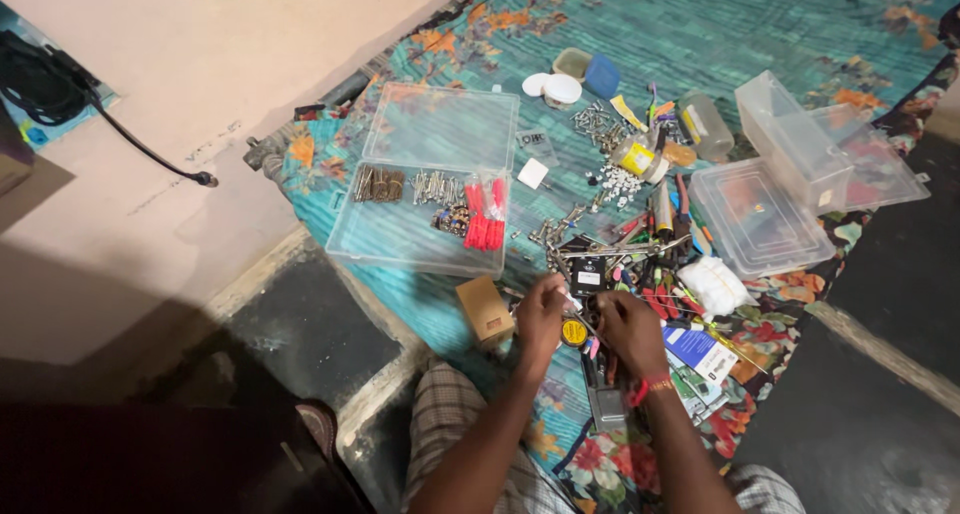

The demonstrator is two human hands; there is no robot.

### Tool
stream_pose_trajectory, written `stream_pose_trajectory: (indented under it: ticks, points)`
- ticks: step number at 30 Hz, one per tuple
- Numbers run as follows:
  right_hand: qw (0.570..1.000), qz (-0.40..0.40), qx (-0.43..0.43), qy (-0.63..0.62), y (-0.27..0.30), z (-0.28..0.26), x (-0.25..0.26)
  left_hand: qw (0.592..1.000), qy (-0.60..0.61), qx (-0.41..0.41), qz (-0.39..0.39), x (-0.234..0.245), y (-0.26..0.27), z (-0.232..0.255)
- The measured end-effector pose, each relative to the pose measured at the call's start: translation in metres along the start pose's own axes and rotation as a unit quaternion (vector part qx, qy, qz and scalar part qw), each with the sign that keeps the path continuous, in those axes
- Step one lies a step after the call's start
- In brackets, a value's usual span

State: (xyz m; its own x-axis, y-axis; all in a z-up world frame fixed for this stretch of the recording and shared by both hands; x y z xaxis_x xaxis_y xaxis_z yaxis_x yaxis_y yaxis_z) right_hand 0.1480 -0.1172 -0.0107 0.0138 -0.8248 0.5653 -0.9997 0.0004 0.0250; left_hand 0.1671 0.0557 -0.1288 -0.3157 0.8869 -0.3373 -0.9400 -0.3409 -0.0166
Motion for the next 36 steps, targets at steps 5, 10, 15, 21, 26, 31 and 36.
stream_pose_trajectory:
  ticks: [5,10,15,21,26,31,36]
  points:
    - [0.965,0.060,0.205,0.153,-0.059,0.001,-0.040,0.981,-0.161,-0.078,0.080,0.011,-0.008,0.040]
    - [0.912,0.043,0.259,0.315,-0.102,-0.001,-0.065,0.986,-0.133,-0.073,0.066,0.010,-0.012,0.049]
    - [0.879,0.005,0.208,0.429,-0.113,-0.002,-0.076,0.988,-0.137,-0.027,0.070,0.008,-0.015,0.051]
    - [0.879,0.056,0.180,0.439,-0.098,-0.005,-0.072,0.990,-0.127,-0.006,0.068,0.012,-0.021,0.043]
    - [0.860,0.100,0.217,0.452,-0.076,-0.017,-0.073,0.984,-0.167,-0.020,0.063,0.011,-0.021,0.042]
    - [0.865,0.079,0.224,0.441,-0.073,-0.026,-0.073,0.986,-0.156,-0.022,0.059,0.011,-0.018,0.048]
    - [0.881,0.023,0.278,0.383,-0.072,-0.036,-0.070,0.987,-0.140,-0.055,0.057,0.010,-0.017,0.054]
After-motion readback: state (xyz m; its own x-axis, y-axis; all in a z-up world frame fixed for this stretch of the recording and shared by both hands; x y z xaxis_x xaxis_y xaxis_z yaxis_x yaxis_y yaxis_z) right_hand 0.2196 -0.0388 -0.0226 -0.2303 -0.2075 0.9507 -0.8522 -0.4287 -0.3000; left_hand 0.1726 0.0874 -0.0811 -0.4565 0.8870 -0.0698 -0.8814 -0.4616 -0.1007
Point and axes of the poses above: each hand's wrist, its own y-axis away from the middle knuckle, its own x-axis out of the back of the hand, z = x × y, the point moved 6 cm from there along -y, towards the middle knuckle, and after that the axes turned 5 degrees about y, right-handed, at the moved point
